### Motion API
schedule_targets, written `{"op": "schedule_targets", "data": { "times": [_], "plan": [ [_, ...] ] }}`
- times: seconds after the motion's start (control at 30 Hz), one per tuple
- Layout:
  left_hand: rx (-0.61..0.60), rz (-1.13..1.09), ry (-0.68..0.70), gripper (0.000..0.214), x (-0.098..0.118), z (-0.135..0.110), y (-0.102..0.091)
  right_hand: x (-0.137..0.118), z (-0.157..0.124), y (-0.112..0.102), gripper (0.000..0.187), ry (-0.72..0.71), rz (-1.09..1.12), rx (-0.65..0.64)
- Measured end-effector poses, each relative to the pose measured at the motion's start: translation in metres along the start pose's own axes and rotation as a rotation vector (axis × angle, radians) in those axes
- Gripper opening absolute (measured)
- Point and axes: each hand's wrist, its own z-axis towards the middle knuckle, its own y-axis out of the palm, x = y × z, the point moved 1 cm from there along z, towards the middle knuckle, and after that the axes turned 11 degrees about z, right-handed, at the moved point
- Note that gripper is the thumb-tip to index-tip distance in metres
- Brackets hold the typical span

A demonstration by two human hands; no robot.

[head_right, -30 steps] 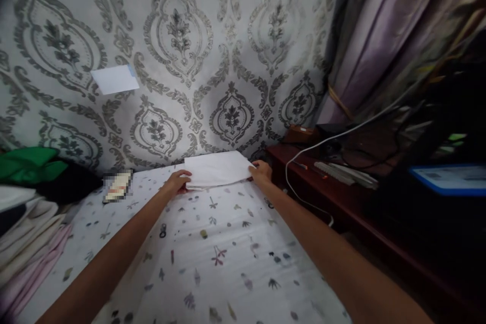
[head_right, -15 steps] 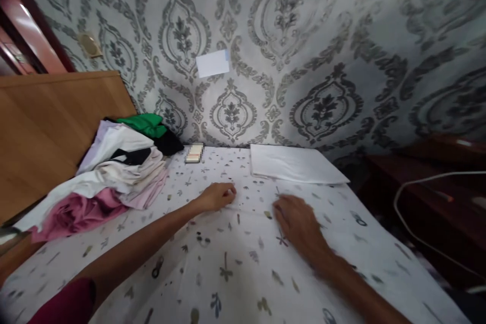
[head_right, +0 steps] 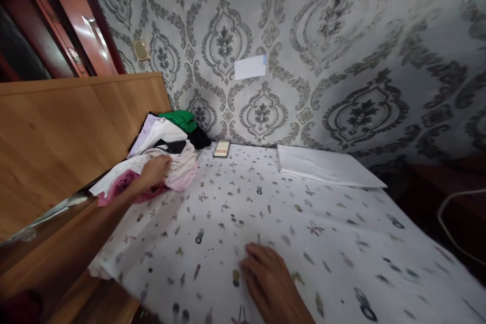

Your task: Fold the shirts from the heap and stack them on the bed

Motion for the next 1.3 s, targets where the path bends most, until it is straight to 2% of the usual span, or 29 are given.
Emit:
{"op": "schedule_targets", "data": {
  "times": [0.1,0.17,0.33,0.4,0.6,0.77,0.87,1.0,1.17,1.3],
  "plan": [
    [0.037,0.031,-0.022,0.022,-0.028,0.007,-0.012,-0.021,0.005,0.008,0.025,0.012,-0.036,-0.054],
    [0.044,0.029,-0.007,0.024,-0.037,0.007,-0.012,-0.027,0.007,0.011,0.025,0.022,-0.072,-0.069],
    [0.105,0.135,0.213,0.034,-0.028,-0.003,0.003,-0.027,0.008,0.011,0.023,0.068,-0.08,-0.09],
    [0.105,0.196,0.24,0.035,-0.022,-0.003,0.01,-0.027,0.009,0.01,0.023,0.091,-0.067,-0.093],
    [0.084,-0.041,0.104,0.022,-0.03,0.021,0.012,-0.03,0.01,0.008,0.023,0.091,-0.053,-0.073],
    [0.037,-0.2,0.084,0.01,-0.044,0.042,0.002,-0.029,0.011,0.008,0.023,0.119,-0.035,-0.079],
    [0.002,-0.324,0.064,0.01,-0.046,0.049,-0.002,-0.028,0.011,0.008,0.023,0.111,-0.034,-0.072],
    [0.108,-0.492,-0.079,0.014,-0.049,0.066,-0.016,-0.029,0.011,0.006,0.023,0.095,-0.039,-0.085],
    [0.263,-0.656,-0.303,0.022,-0.055,0.099,-0.047,-0.029,0.011,0.005,0.023,0.126,-0.02,-0.083],
    [0.345,-0.769,-0.329,0.024,-0.057,0.12,-0.07,-0.026,0.01,0.006,0.024,0.122,-0.023,-0.081]
  ]
}}
